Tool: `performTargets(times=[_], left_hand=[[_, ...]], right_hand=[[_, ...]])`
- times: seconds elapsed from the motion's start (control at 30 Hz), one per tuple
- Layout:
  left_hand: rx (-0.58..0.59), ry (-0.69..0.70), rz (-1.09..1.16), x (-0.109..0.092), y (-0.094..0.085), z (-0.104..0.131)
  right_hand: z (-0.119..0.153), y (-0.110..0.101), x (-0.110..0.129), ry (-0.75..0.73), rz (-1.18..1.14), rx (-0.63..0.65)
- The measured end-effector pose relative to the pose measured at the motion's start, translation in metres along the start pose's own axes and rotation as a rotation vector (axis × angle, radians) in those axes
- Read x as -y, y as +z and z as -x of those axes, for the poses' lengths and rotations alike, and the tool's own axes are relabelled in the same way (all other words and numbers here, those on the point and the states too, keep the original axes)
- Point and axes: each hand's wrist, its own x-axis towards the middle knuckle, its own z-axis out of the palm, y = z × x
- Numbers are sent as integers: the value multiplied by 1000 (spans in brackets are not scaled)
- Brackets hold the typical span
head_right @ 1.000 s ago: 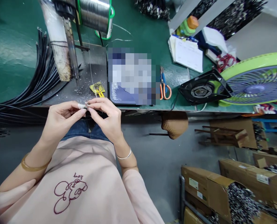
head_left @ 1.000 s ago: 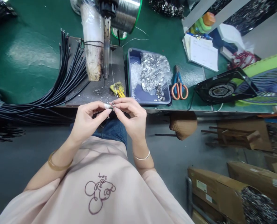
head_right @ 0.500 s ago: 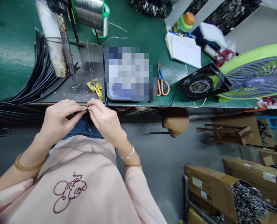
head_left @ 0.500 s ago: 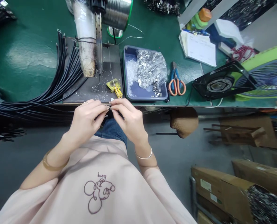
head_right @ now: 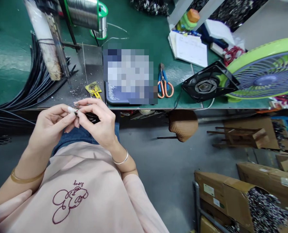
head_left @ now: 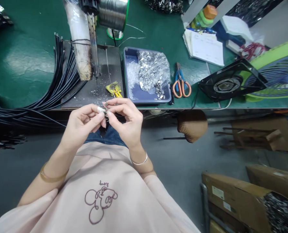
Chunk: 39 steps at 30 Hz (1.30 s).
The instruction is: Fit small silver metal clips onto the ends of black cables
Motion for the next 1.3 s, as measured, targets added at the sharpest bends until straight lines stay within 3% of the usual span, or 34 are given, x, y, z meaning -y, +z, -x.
performTargets(times=[0.1, 0.27, 0.37, 0.73, 0.97, 1.3], left_hand=[[3, -86, 73, 1, -8, -5], [-100, -155, 109, 4, -12, -11], [-176, -170, 90, 3, -9, -12], [-293, -146, -4, -3, 3, -6], [-301, -163, -88, -10, 13, -7], [-443, -297, -180, -21, 31, -14]], right_hand=[[-2, 1, 0, -52, 15, 25], [-1, -5, -5, -52, 98, 4], [1, -10, -7, -71, 84, -46], [1, -22, -13, -171, 81, 2], [-7, -29, -17, -137, 112, 111], [-15, -44, -26, -161, 151, 144]])
